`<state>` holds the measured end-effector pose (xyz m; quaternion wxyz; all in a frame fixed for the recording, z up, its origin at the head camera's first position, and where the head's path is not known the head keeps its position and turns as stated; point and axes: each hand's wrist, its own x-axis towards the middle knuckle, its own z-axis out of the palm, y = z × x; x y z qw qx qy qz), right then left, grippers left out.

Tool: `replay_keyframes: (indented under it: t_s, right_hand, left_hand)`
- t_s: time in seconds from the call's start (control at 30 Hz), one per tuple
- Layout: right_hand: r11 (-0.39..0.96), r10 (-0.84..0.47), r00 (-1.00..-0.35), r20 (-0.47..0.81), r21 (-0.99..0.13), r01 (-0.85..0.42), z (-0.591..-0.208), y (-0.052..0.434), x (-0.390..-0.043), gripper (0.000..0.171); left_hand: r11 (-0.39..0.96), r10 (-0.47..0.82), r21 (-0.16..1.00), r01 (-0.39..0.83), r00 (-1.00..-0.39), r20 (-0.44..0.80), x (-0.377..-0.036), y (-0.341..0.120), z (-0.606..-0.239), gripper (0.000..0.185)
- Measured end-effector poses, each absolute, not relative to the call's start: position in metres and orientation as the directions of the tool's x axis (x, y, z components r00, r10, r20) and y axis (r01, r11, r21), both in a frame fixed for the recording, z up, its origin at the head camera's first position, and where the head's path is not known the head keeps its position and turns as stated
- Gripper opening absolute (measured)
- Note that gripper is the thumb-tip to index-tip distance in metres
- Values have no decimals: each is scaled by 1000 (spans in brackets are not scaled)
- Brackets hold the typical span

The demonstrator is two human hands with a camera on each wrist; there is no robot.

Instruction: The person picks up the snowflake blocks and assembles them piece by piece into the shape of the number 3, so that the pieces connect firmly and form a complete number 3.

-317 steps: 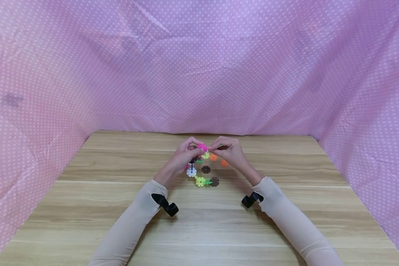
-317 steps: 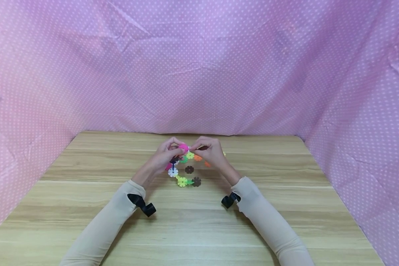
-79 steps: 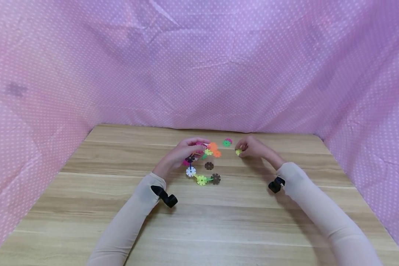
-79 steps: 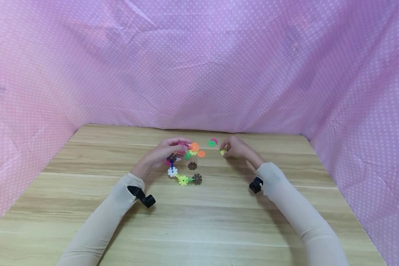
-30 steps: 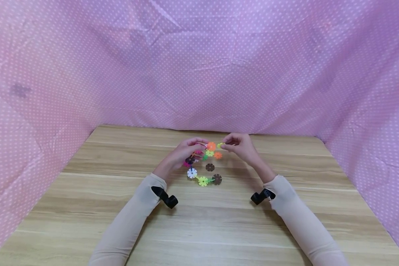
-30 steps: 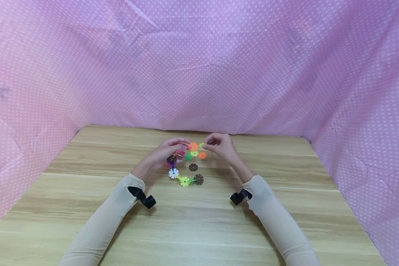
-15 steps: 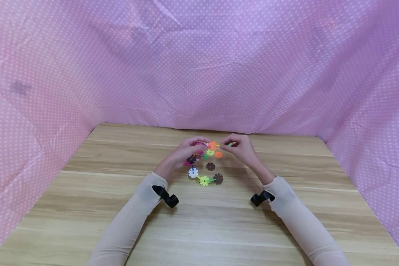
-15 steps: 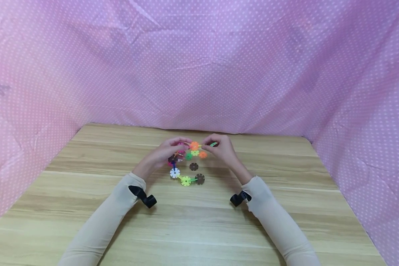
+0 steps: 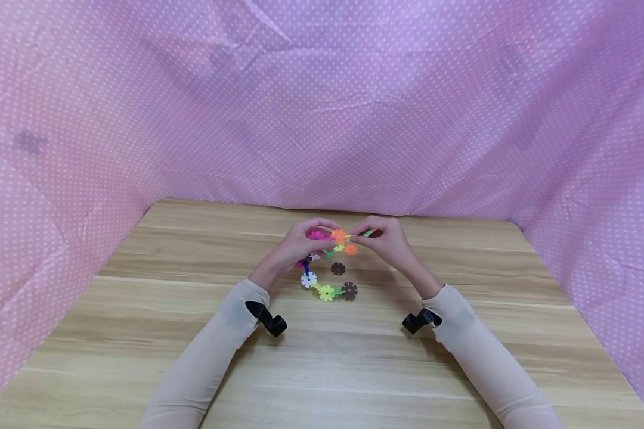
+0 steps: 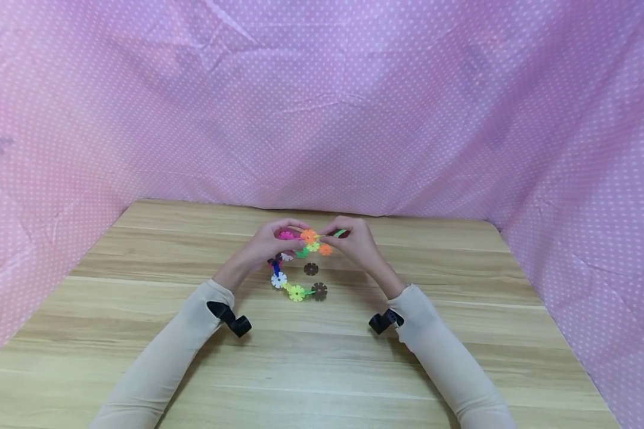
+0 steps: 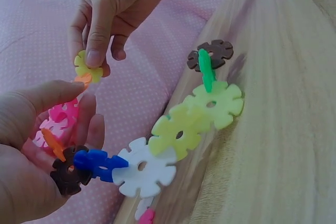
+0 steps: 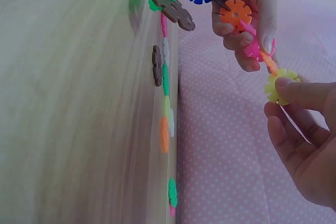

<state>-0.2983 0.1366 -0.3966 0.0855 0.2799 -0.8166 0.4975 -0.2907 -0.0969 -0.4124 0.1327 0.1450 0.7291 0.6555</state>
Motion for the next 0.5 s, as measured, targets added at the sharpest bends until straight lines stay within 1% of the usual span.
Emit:
replay_keyframes:
  t_s: [0.17,0.5]
  right_hand:
    - [343,-380,-822,423,-761,-550,-397,136,-296,7]
    - [326,-419,-803,424,-755,-569,-398,135,-294,4]
  left_hand:
    - [82,408,995,60,-913,21,-291,-96,-414,37]
    - [81,411,993,89,-910,48,-292,-96,-416,39]
